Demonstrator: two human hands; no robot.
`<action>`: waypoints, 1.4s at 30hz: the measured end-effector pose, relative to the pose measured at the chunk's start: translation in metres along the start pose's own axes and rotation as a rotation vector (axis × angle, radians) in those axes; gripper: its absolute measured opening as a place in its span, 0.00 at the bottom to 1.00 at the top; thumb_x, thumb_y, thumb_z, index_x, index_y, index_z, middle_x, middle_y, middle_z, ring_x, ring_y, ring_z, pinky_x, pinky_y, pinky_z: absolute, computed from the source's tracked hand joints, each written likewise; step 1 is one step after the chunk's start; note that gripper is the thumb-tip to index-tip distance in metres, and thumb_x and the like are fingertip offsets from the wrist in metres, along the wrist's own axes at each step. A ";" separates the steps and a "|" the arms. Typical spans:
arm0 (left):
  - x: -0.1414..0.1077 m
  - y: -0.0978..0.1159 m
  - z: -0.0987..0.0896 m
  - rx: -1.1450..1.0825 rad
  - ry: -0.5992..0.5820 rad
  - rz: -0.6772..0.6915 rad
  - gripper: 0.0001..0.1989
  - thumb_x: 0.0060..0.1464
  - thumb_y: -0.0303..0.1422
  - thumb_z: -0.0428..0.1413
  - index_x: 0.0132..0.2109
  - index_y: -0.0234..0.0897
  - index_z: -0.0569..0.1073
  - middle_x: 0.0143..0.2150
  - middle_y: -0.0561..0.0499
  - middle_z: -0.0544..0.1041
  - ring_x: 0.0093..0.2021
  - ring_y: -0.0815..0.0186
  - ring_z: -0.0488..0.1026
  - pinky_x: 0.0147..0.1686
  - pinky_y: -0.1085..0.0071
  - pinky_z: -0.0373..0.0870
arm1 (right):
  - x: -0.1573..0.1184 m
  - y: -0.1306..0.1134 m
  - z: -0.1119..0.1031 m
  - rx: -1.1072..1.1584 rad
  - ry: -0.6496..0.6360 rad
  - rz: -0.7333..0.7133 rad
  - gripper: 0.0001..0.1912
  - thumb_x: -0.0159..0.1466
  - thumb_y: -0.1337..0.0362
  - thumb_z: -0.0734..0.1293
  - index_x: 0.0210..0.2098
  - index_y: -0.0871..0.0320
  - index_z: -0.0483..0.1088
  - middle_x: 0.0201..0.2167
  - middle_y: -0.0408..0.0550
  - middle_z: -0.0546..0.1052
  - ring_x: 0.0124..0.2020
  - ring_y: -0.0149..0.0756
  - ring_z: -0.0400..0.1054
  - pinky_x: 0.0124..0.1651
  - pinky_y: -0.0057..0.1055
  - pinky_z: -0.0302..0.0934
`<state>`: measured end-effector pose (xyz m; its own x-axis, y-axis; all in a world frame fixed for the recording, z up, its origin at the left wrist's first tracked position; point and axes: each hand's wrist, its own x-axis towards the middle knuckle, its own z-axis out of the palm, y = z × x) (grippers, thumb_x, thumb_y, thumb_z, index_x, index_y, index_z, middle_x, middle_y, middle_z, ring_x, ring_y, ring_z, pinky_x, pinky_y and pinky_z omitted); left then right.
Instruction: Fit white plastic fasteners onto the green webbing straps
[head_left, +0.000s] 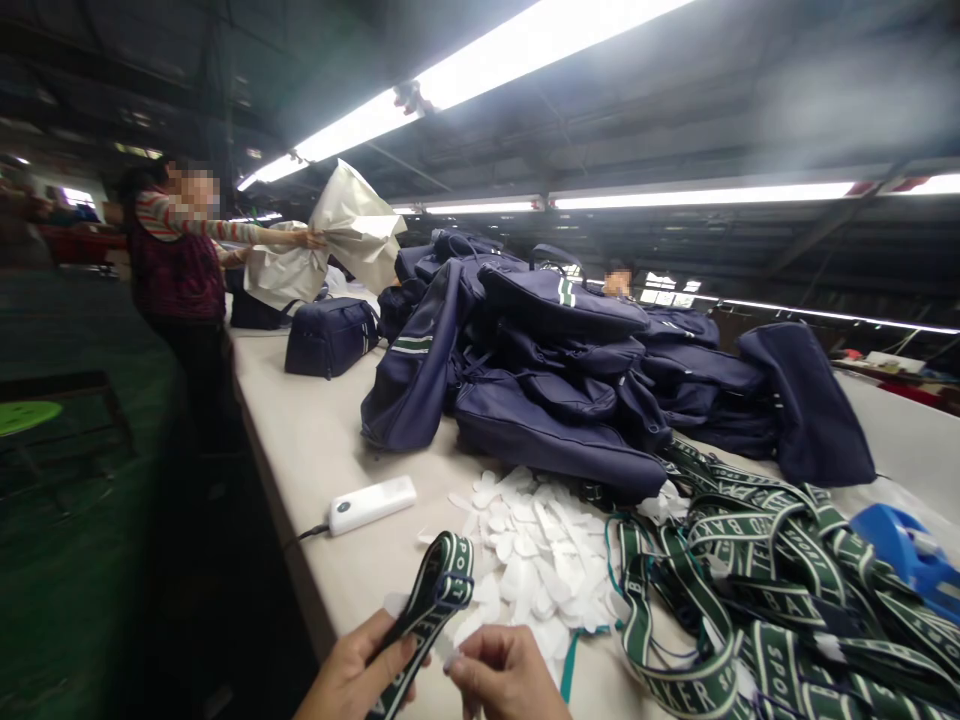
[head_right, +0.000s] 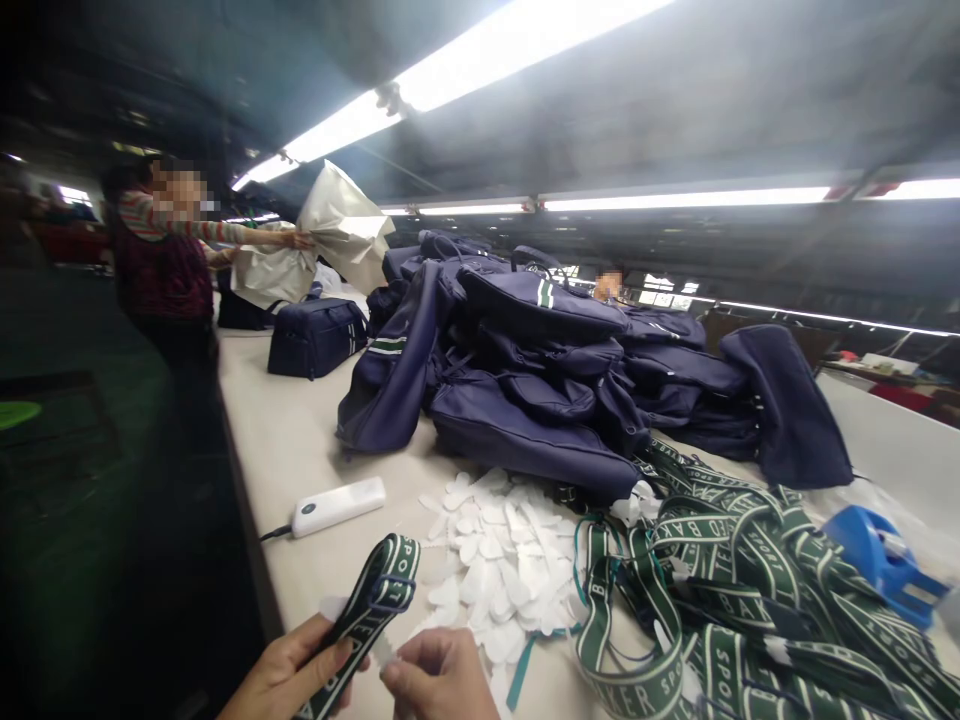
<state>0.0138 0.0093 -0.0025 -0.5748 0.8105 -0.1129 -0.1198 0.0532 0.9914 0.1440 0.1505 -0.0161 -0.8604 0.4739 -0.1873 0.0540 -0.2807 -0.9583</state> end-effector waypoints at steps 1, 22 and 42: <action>0.001 0.004 -0.002 0.051 0.020 0.010 0.27 0.45 0.57 0.64 0.34 0.35 0.77 0.25 0.50 0.75 0.24 0.69 0.69 0.25 0.76 0.63 | -0.001 -0.005 0.002 -0.028 0.037 -0.014 0.30 0.38 0.40 0.79 0.18 0.60 0.70 0.11 0.40 0.65 0.13 0.24 0.54 0.20 0.26 0.50; 0.014 0.050 -0.004 -0.217 -0.012 -0.218 0.15 0.49 0.38 0.68 0.39 0.35 0.73 0.27 0.45 0.80 0.25 0.66 0.75 0.21 0.79 0.71 | -0.006 -0.047 0.002 0.001 0.112 -0.100 0.18 0.49 0.54 0.77 0.31 0.63 0.77 0.20 0.41 0.73 0.20 0.24 0.59 0.24 0.24 0.51; 0.013 0.043 -0.001 -0.109 -0.041 -0.274 0.13 0.51 0.34 0.67 0.40 0.30 0.77 0.30 0.41 0.81 0.25 0.66 0.76 0.22 0.79 0.72 | -0.005 -0.037 0.001 0.036 -0.073 -0.048 0.22 0.58 0.46 0.70 0.33 0.62 0.77 0.19 0.40 0.71 0.18 0.23 0.52 0.23 0.24 0.44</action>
<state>0.0002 0.0216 0.0384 -0.4759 0.7975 -0.3707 -0.3540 0.2122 0.9109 0.1460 0.1573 0.0203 -0.8965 0.4254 -0.1238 -0.0052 -0.2894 -0.9572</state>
